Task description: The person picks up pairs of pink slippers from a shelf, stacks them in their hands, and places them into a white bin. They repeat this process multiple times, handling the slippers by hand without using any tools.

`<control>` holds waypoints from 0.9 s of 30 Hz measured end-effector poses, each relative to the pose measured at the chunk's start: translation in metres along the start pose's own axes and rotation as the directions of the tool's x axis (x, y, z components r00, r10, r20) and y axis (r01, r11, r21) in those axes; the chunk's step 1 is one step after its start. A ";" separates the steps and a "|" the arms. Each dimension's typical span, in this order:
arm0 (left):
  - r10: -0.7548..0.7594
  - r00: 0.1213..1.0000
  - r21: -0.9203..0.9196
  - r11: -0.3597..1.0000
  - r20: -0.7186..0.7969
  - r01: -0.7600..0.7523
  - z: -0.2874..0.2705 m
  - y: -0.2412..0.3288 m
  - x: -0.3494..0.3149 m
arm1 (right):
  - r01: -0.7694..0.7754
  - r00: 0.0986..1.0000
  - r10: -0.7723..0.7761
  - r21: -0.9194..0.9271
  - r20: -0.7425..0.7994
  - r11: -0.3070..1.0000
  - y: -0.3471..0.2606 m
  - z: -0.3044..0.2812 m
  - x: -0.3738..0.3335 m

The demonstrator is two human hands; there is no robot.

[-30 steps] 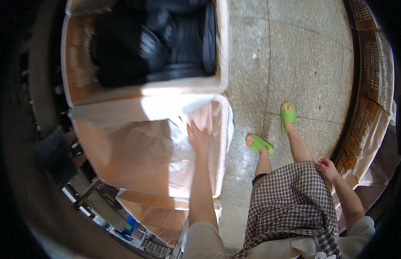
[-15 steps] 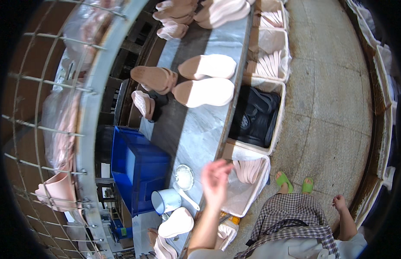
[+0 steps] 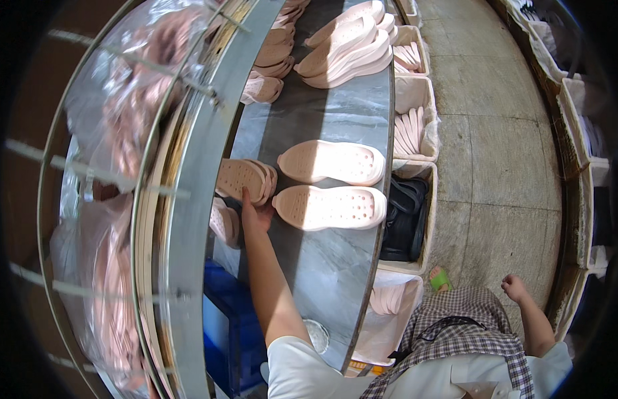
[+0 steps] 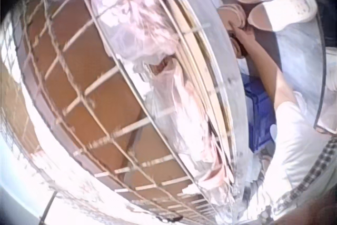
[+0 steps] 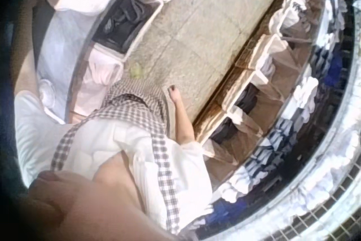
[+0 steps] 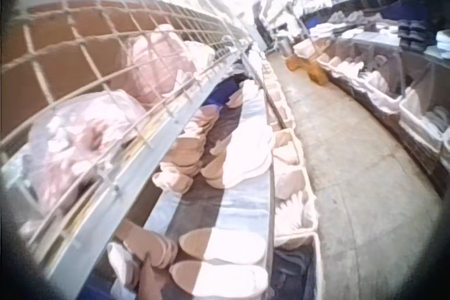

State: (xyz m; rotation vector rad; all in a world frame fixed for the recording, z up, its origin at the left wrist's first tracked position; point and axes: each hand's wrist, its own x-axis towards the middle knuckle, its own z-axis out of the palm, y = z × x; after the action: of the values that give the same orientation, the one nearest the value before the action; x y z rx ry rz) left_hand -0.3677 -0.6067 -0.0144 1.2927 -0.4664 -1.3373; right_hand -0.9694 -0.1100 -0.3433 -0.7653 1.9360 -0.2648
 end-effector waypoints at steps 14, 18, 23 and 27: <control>-0.086 0.993 -0.364 0.925 0.076 0.108 -0.016 0.039 0.030 | 0.059 0.993 -0.047 -0.116 0.106 0.991 -0.066 0.027 0.028; -0.053 0.995 -0.382 0.920 0.083 0.081 0.001 0.042 -0.026 | 0.056 0.991 -0.030 -0.200 0.128 0.978 -0.071 -0.007 0.029; 0.055 0.969 -0.372 0.927 0.241 0.040 0.013 0.009 -0.078 | 0.359 0.922 -0.306 -0.228 0.236 0.905 -0.121 -0.048 0.053; -0.068 0.998 -0.422 0.904 0.003 0.063 0.010 -0.015 -0.080 | 0.311 0.925 -0.300 -0.010 0.234 0.950 -0.150 -0.065 0.063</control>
State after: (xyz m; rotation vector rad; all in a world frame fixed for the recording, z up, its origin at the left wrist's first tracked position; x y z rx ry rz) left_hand -0.4047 -0.5366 0.0079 0.9594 -0.1112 -1.3932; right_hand -0.9848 -0.2745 -0.2841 -1.0837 1.6060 -0.3058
